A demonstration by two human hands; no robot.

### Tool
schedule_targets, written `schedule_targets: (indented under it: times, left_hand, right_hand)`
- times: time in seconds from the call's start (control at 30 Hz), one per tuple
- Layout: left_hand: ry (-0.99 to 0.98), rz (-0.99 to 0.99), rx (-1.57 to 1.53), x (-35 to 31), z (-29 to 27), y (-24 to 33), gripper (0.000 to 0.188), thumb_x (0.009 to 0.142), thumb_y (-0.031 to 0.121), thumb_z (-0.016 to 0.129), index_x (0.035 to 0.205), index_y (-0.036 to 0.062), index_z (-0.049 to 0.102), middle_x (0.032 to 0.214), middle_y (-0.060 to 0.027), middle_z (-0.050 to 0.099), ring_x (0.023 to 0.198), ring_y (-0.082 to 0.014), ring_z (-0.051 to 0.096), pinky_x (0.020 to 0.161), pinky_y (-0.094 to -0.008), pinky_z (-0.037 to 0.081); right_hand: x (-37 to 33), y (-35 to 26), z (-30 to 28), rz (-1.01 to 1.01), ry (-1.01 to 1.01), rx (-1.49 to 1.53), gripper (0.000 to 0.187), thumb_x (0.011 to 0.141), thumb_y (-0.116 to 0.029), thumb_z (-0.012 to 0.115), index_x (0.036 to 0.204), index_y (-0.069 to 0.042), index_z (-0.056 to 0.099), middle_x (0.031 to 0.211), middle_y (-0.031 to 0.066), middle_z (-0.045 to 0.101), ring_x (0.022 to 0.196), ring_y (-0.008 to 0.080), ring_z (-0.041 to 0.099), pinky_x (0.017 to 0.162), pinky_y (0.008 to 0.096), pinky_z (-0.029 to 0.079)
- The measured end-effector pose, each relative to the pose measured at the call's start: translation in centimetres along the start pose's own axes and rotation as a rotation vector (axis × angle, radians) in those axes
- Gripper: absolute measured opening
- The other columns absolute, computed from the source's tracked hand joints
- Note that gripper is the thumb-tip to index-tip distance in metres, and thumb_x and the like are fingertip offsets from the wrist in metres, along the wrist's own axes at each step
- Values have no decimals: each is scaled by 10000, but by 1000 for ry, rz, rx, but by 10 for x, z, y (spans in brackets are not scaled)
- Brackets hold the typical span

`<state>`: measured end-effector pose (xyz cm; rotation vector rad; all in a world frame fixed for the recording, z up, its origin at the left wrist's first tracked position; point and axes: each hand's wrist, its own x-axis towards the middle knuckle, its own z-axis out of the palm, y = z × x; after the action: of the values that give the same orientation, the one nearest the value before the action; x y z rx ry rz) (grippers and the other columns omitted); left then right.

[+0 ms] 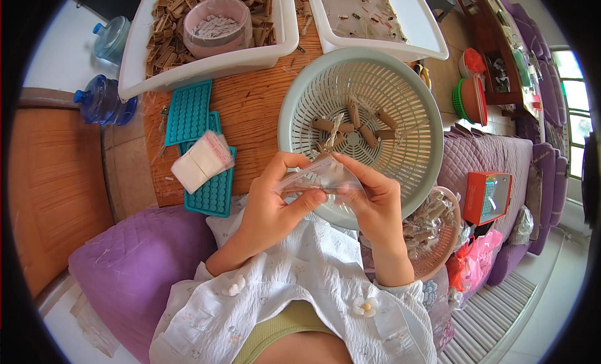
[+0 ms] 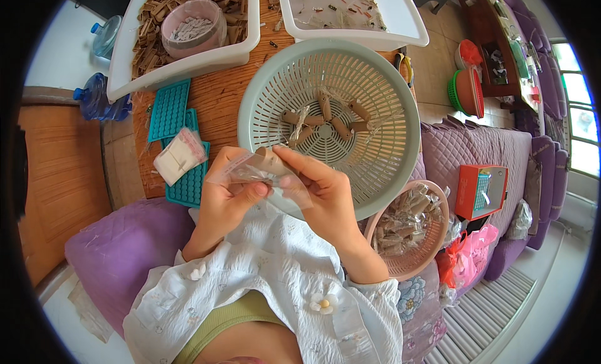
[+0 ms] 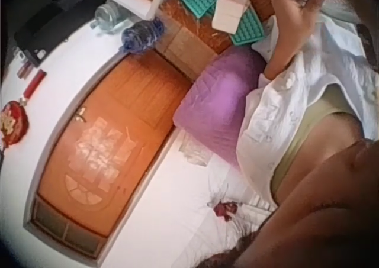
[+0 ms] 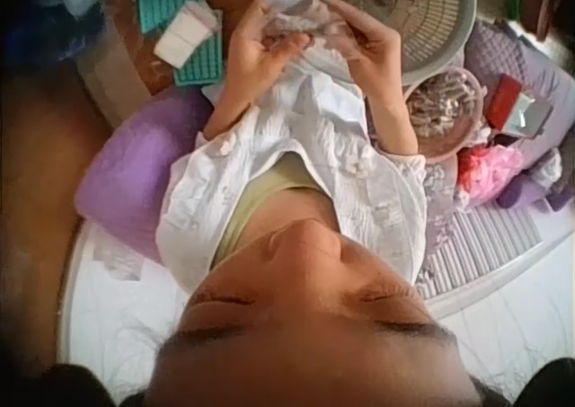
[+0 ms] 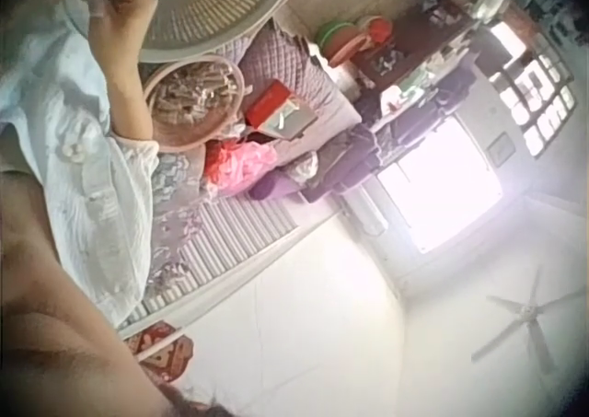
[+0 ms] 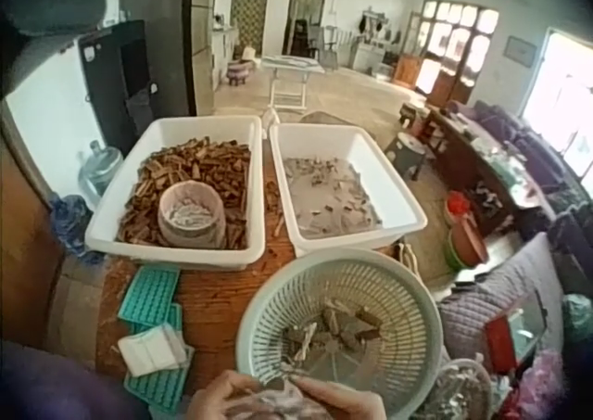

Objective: The person packages small cylindrical objects and decorative feathers by hand, placing them into small plastic bags.

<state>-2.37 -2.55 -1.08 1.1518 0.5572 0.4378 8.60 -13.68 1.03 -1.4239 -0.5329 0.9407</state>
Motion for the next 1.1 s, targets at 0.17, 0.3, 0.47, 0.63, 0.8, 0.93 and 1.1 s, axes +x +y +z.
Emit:
schedule_targets:
  times: [0.17, 0.3, 0.47, 0.63, 0.8, 0.93, 1.1]
  left_hand:
    - [-80, -8, 215, 7, -21, 1, 115, 781, 81, 615, 857, -1, 589, 794, -51, 588, 747, -96, 577, 641, -211, 436]
    - [-87, 212, 389, 13, -31, -6, 125, 816, 106, 578, 871, -5, 596, 776, -58, 617, 701, -89, 571, 625, -202, 432]
    - [-66, -19, 196, 11, -19, 3, 160, 820, 98, 576, 945, 1, 598, 785, -85, 643, 694, -84, 584, 618, -199, 456]
    - [-86, -53, 258, 12, -20, 3, 264, 776, 83, 629, 1028, 21, 582, 781, -108, 652, 688, -91, 609, 611, -211, 485]
    - [-111, -102, 276, 9, -18, 12, 330, 721, 71, 676, 1035, 35, 583, 772, -120, 656, 668, -83, 607, 596, -211, 485]
    - [-160, -104, 257, 9, -17, 16, 352, 707, 60, 688, 1041, 32, 580, 759, -110, 655, 667, -83, 605, 592, -203, 480]
    - [-166, -165, 105, 9, -16, 17, 379, 712, 40, 683, 1069, 18, 559, 745, -90, 649, 673, -71, 594, 586, -184, 468]
  right_hand:
    - [7, -4, -20, -250, 195, -272, 281, 781, 61, 555, 1058, 17, 572, 997, 75, 566, 890, 112, 539, 733, 223, 454]
    - [3, -16, -31, -395, 391, -336, 281, 771, 55, 569, 1051, 27, 564, 1011, 90, 554, 870, 137, 553, 734, 226, 455]
    - [-6, -28, -18, -747, 484, -637, 257, 706, 55, 633, 953, 25, 570, 994, 153, 554, 817, 189, 577, 706, 250, 475]
    - [-5, -42, -2, -928, 316, -906, 292, 639, 75, 672, 912, 30, 580, 872, 136, 528, 776, 217, 585, 629, 268, 518]
    - [8, -36, -8, -1079, 223, -1089, 326, 612, 102, 655, 920, 14, 597, 938, 132, 494, 738, 238, 595, 601, 290, 537]
    - [20, -22, -17, -1245, 177, -1063, 318, 577, 90, 650, 879, 6, 603, 924, 122, 485, 708, 253, 603, 540, 268, 520]
    - [23, -17, -22, -1312, 151, -1030, 307, 561, 95, 632, 851, -5, 607, 890, 113, 483, 678, 248, 606, 492, 243, 496]
